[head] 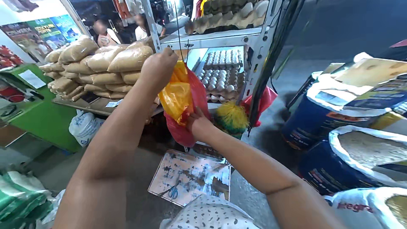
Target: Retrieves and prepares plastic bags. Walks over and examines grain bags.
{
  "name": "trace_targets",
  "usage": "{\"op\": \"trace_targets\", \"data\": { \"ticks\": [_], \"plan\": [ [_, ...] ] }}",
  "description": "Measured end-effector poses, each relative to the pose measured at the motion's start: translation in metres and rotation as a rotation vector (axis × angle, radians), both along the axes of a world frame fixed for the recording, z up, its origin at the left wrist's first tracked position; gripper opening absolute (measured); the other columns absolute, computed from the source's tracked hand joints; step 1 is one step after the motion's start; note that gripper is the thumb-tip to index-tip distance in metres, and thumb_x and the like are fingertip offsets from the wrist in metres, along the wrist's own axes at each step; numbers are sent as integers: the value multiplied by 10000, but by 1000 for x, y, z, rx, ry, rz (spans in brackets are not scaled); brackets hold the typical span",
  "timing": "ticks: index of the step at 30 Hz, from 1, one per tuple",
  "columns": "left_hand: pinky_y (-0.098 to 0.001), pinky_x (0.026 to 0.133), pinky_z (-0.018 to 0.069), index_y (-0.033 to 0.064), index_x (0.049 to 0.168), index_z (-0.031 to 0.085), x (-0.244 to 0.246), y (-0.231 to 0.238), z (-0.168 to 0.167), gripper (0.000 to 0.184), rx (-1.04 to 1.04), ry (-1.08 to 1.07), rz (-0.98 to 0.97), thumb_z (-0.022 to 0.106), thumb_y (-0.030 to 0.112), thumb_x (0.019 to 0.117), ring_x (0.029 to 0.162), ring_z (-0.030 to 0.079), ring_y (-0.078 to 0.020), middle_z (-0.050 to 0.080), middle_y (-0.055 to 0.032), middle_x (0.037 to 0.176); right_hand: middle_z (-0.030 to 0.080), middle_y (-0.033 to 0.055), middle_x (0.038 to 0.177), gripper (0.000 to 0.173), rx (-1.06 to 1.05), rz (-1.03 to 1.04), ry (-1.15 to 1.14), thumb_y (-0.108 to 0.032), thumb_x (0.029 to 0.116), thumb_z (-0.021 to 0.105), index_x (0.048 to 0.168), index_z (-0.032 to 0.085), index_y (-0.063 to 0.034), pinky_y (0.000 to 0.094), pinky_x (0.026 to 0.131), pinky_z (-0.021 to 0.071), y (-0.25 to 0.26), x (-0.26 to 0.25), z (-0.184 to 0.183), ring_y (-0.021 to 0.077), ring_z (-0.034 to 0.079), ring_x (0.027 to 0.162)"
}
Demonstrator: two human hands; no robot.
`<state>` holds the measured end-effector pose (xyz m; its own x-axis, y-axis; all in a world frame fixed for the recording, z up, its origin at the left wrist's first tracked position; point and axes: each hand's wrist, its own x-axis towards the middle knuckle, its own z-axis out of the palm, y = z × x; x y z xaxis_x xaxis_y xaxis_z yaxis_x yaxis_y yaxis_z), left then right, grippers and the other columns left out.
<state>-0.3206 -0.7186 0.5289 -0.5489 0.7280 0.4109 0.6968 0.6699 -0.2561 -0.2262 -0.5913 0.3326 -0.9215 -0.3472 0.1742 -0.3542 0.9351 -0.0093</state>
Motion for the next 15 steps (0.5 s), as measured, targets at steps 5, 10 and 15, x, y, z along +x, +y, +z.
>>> {"op": "trace_targets", "data": {
  "ticks": [5, 10, 15],
  "plan": [
    [-647, 953, 492, -24, 1238, 636, 5, -16, 24, 256, 81, -20, 38, 559, 34, 1002, 1162, 614, -472, 599, -260, 1287, 725, 171, 1124, 342, -80, 2, 0, -285, 890, 788, 1079, 751, -3, 704, 1206, 161, 5, 0, 1, 396, 617, 1199],
    [-652, 956, 486, -25, 1214, 638, 13, -34, 40, 246, 175, 10, 74, 523, 62, 1014, 1146, 625, -473, 601, -256, 1305, 731, 185, 1116, 718, -75, -103, -124, -685, 890, 645, 1074, 748, 1, 728, 1207, 112, 0, -5, 15, 398, 621, 1215],
    [-610, 974, 497, 18, 1200, 677, 18, -56, 51, 259, 293, 89, 36, 546, 105, 994, 1157, 643, -400, 624, -219, 1321, 661, 170, 1300, 688, -177, -60, 42, -672, 906, 633, 1158, 725, -38, 764, 1175, 155, -1, -11, 8, 395, 523, 1350]
  ]
}}
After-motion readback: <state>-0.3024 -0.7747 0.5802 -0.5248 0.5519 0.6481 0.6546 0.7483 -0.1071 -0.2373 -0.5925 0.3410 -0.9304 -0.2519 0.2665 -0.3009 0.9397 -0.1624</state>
